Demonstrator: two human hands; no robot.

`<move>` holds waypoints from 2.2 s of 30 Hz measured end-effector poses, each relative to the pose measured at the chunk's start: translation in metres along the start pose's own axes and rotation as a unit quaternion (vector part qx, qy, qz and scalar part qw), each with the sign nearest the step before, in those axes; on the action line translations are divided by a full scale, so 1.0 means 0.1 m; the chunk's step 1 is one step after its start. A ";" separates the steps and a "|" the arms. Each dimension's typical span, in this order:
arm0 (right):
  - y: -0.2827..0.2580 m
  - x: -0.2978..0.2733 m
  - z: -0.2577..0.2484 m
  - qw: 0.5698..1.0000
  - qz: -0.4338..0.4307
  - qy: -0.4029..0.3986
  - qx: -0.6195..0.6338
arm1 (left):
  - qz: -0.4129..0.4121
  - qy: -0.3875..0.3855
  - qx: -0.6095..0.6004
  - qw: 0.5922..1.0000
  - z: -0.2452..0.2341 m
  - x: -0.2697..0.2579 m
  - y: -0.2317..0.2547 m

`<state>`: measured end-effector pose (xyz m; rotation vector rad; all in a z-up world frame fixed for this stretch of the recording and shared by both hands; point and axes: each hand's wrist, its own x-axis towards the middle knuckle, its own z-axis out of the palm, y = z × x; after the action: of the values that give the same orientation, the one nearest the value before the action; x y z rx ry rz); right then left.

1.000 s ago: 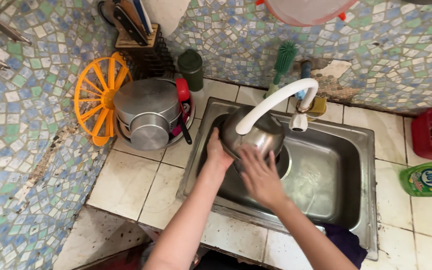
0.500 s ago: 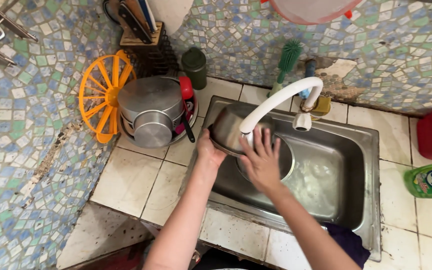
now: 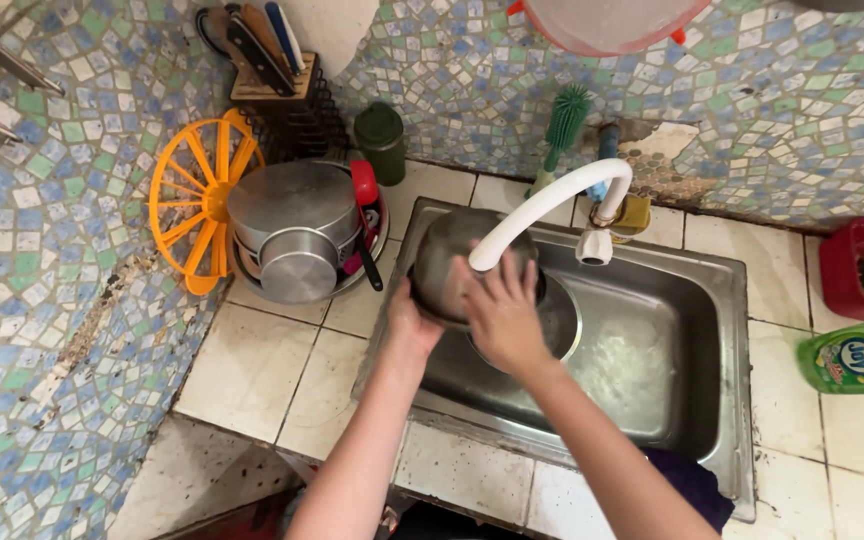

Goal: The person washes stainless steel bowls and a pot in a small kitchen sink, rinsing each item under the running faucet and placing cleaned items on the adjacent rack. They then apply dish soap, scrub the empty sink basin with a purple cloth, rinse it, and wipe the surrounding counter.

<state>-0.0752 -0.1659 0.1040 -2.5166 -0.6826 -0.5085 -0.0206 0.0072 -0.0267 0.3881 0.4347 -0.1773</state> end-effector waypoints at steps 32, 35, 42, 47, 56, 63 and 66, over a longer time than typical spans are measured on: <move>0.94 -0.64 0.37 0.704 0.412 0.177 0.551 | -0.089 -0.072 0.118 0.986 -0.60 0.51 -0.30; 0.84 -0.67 0.13 0.796 0.360 0.206 0.441 | -0.171 -0.038 0.161 0.971 -0.31 0.60 -0.28; 0.17 -0.51 -0.29 0.874 0.422 0.094 0.222 | 0.072 -0.098 0.652 0.748 0.12 0.71 -0.55; 0.36 -0.50 -0.01 0.870 0.405 0.107 0.259 | 0.201 -0.002 0.873 0.444 1.25 -0.53 -0.56; 0.99 -0.70 0.31 0.625 0.427 0.181 0.628 | 0.112 -0.075 0.678 0.723 0.66 -0.26 0.09; 0.72 -0.62 0.37 0.483 0.461 0.167 0.725 | 0.254 -0.059 0.402 0.878 0.29 -0.50 -0.06; 0.82 -0.66 0.78 0.439 0.460 0.156 0.756 | 0.320 0.007 0.395 0.861 0.22 -0.59 -0.08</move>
<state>-0.0662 -0.2105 -0.0186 -0.6322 0.4310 0.1523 -0.0672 -0.0034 0.0152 1.3219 0.2073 0.3189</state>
